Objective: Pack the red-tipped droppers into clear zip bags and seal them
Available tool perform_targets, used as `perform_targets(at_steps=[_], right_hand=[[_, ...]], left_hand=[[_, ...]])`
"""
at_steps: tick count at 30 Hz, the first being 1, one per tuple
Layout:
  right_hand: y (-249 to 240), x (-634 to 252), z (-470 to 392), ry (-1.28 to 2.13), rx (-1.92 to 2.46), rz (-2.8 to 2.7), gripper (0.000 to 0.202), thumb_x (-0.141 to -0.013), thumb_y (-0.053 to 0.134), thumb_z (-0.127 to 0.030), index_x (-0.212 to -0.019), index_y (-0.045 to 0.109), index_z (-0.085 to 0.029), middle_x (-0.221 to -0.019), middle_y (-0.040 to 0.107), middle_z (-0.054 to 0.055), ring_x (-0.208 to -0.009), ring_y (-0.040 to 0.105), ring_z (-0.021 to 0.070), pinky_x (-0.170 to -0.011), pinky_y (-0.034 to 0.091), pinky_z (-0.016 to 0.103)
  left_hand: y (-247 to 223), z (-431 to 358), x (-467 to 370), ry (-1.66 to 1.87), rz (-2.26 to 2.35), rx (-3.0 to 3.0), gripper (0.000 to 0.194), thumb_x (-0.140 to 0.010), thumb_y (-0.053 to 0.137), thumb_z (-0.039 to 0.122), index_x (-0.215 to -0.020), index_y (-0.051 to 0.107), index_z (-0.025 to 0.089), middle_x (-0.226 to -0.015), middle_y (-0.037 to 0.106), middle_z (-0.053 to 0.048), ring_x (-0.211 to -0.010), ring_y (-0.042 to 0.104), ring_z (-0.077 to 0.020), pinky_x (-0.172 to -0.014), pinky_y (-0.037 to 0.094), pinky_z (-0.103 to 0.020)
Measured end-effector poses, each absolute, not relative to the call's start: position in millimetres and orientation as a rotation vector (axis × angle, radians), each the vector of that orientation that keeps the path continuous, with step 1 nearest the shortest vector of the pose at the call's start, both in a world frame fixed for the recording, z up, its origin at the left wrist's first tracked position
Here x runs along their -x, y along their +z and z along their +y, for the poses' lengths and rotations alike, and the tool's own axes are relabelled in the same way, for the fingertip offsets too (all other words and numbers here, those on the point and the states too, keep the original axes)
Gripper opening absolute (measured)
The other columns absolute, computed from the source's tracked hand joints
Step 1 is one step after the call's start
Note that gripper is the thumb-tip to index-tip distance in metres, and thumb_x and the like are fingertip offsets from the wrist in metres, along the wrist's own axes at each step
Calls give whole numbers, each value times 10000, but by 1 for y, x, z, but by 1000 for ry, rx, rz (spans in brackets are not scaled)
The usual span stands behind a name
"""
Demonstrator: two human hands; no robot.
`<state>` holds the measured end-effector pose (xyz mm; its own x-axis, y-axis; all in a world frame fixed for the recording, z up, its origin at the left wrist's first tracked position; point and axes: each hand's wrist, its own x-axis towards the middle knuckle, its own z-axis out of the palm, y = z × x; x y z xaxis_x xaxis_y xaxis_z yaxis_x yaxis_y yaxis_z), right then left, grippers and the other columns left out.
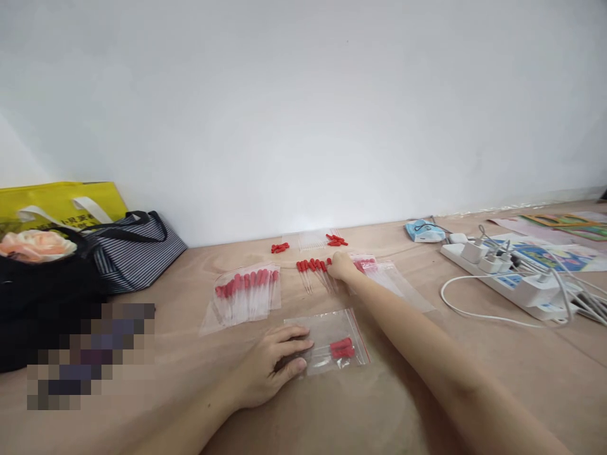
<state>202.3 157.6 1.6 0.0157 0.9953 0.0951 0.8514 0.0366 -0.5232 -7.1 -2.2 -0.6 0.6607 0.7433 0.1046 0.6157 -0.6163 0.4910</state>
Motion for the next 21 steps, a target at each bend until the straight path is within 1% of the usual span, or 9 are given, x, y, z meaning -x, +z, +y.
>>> perform_targets(at_steps=[3,6,8,10,12,14,17,19,21], right_hand=[[0,-197,160,432,1917,-1873,189,-675,536,-58,-846,603,-97,-937,616,193,-927,579,274,-725,438,312],[1,-192,158,438,1906,-1866,248,-665,514,-27,-894,581,-96,-970,595,195,-960,558,279,-750,425,332],[6,-192,156,435,1862,-1859,298,-667,489,-16,-954,545,-75,-1003,569,213,-980,539,286,-757,414,342],[12,-198,152,436,1797,-1844,361,-677,466,-24,-1037,480,-51,-996,560,216,-956,541,274,-742,412,336],[18,-210,144,452,1720,-1823,403,-701,442,-53,-1103,409,-57,-937,577,172,-883,561,232,-708,418,308],[18,-227,132,479,1657,-1793,397,-736,401,-93,-1132,363,-91,-850,585,102,-778,574,182,-658,426,278],[8,-254,105,595,1596,-1703,345,-796,312,-185,-1135,322,-124,-637,538,-1,-531,539,138,-503,417,253],[-4,-269,86,808,1414,-1493,326,-796,316,-231,-1112,323,-152,-511,464,-61,-444,496,127,-444,395,234],[-16,-279,70,891,1302,-1307,315,-765,377,-250,-1068,337,-178,-513,449,-76,-424,481,110,-428,392,221]], left_hand=[[-2,-1,7,456,1053,-2493,298,-849,446,325,-1123,559,297,-1226,514,-25,-1142,443,-224,-964,362,-403],[-3,-1,7,478,1045,-2518,299,-841,462,327,-1123,559,302,-1209,528,-26,-1135,448,-231,-954,371,-404],[-3,-2,7,473,1068,-2544,299,-838,468,329,-1120,563,296,-1199,535,-32,-1123,457,-235,-944,378,-410],[-2,-3,6,473,1106,-2576,300,-832,476,335,-1112,570,282,-1177,550,-43,-1096,474,-239,-927,386,-419],[-1,-3,5,481,1144,-2600,304,-826,482,341,-1105,576,265,-1150,566,-54,-1057,495,-242,-909,393,-429],[0,-4,3,491,1159,-2617,310,-819,489,351,-1099,579,252,-1128,577,-59,-1019,510,-241,-887,403,-432],[0,-4,2,519,1169,-2631,311,-813,497,359,-1090,579,242,-1111,586,-56,-992,512,-235,-858,417,-422],[-1,-4,1,544,1194,-2635,305,-814,495,354,-1081,581,235,-1102,589,-55,-987,509,-232,-852,417,-422],[-2,-3,0,563,1226,-2641,299,-814,494,355,-1070,586,231,-1095,592,-54,-973,511,-229,-845,418,-424]])
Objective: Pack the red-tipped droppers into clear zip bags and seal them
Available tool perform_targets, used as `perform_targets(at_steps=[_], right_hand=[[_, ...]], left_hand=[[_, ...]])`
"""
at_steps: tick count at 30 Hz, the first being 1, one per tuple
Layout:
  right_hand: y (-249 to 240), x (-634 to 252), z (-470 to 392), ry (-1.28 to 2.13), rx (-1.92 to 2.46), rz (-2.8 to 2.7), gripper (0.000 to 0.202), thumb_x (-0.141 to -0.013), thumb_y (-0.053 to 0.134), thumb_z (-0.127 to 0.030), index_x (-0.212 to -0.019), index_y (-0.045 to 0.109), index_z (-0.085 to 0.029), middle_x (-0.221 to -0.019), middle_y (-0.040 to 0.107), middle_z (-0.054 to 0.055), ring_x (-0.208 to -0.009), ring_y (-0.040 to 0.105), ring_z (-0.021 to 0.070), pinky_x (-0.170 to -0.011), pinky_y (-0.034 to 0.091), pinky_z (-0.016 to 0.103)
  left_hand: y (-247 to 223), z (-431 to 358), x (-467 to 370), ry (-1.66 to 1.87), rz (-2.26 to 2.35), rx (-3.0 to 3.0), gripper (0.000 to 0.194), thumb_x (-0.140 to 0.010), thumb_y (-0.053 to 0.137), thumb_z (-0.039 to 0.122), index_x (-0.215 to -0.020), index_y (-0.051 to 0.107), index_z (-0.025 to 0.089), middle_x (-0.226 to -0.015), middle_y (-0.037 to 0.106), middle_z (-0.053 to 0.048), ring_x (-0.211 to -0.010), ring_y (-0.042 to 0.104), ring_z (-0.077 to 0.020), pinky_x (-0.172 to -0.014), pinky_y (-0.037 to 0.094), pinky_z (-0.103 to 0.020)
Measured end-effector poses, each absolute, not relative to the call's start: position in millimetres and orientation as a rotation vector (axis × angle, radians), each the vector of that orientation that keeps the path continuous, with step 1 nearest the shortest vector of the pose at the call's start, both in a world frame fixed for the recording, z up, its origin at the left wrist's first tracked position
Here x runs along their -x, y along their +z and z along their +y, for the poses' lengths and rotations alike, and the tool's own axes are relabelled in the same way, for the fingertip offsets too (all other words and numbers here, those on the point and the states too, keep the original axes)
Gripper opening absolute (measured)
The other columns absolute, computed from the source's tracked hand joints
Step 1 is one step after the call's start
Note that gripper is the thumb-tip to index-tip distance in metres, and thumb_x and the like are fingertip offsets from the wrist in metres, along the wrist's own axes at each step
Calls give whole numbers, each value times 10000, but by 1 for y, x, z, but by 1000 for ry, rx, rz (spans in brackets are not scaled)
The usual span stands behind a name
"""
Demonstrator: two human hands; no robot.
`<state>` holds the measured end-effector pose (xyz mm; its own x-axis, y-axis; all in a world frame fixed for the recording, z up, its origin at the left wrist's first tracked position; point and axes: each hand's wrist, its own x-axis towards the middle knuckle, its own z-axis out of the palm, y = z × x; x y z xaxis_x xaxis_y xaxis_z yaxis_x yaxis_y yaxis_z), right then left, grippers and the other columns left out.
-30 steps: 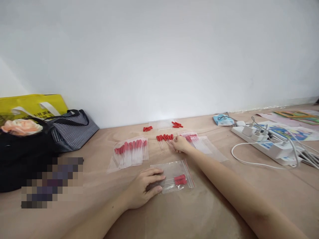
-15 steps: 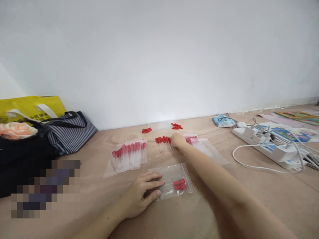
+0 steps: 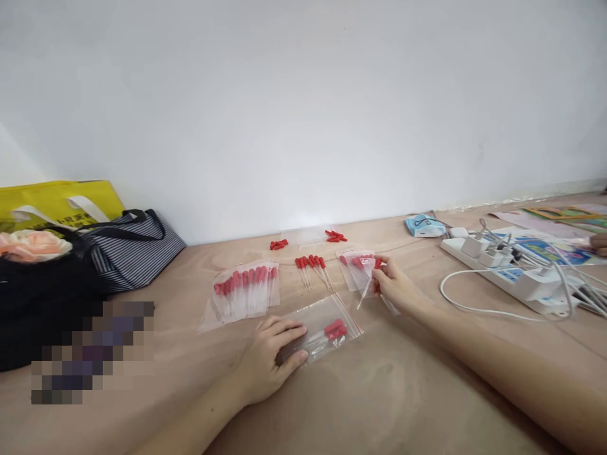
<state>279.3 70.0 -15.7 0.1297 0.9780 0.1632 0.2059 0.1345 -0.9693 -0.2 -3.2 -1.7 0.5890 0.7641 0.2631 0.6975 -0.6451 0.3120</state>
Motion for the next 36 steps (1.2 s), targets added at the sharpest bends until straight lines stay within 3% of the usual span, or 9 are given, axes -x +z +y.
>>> perform_targets(at_steps=[7,22,25,27,30,33,36], right_hand=[[-24,-278,54,944,1151,-966,361,-683,516,-273,-984,322,-232,-712,466,-61,-505,538,93,-472,467,236],[-24,-251,39,1169,1063,-872,282,-708,515,-267,-930,342,-246,-666,496,-62,-520,569,108,-515,498,264],[-22,-246,33,1268,1078,-1003,262,-711,518,-343,-890,366,-228,-663,533,-62,-420,522,78,-404,439,219],[-20,-245,30,1328,1096,-1178,283,-693,541,-393,-863,401,-214,-636,542,-69,-312,424,45,-299,324,181],[-20,-247,30,1394,1104,-1386,310,-646,598,-424,-813,482,-189,-602,550,-64,-266,318,13,-265,209,167],[-22,-248,33,1454,1130,-1530,319,-655,600,-445,-804,581,-164,-511,533,-52,-297,324,30,-300,238,179],[-26,-247,35,1472,1031,-1691,337,-698,556,-474,-791,644,-162,-574,585,-6,-423,468,78,-403,359,208]], left_hand=[[-3,1,0,540,1221,-2634,312,-812,492,366,-1079,579,229,-1116,580,-56,-1024,506,-235,-879,414,-426],[-2,0,0,501,1203,-2540,370,-825,469,354,-1169,497,223,-1202,523,-55,-1116,464,-222,-949,380,-395],[0,-1,-1,495,1198,-2525,396,-826,468,344,-1203,453,222,-1213,515,-51,-1126,456,-215,-954,376,-386],[2,-2,-2,495,1199,-2510,401,-828,467,338,-1214,436,236,-1227,506,-41,-1132,452,-211,-955,376,-379],[3,-2,-2,493,1198,-2493,408,-824,474,331,-1219,429,238,-1238,498,-35,-1141,445,-209,-962,370,-373],[3,-2,-2,480,1189,-2499,415,-826,472,333,-1223,428,221,-1240,498,-43,-1150,436,-208,-972,359,-374],[3,-1,-2,464,1184,-2506,419,-830,465,340,-1226,430,209,-1244,495,-51,-1159,428,-207,-981,351,-378]])
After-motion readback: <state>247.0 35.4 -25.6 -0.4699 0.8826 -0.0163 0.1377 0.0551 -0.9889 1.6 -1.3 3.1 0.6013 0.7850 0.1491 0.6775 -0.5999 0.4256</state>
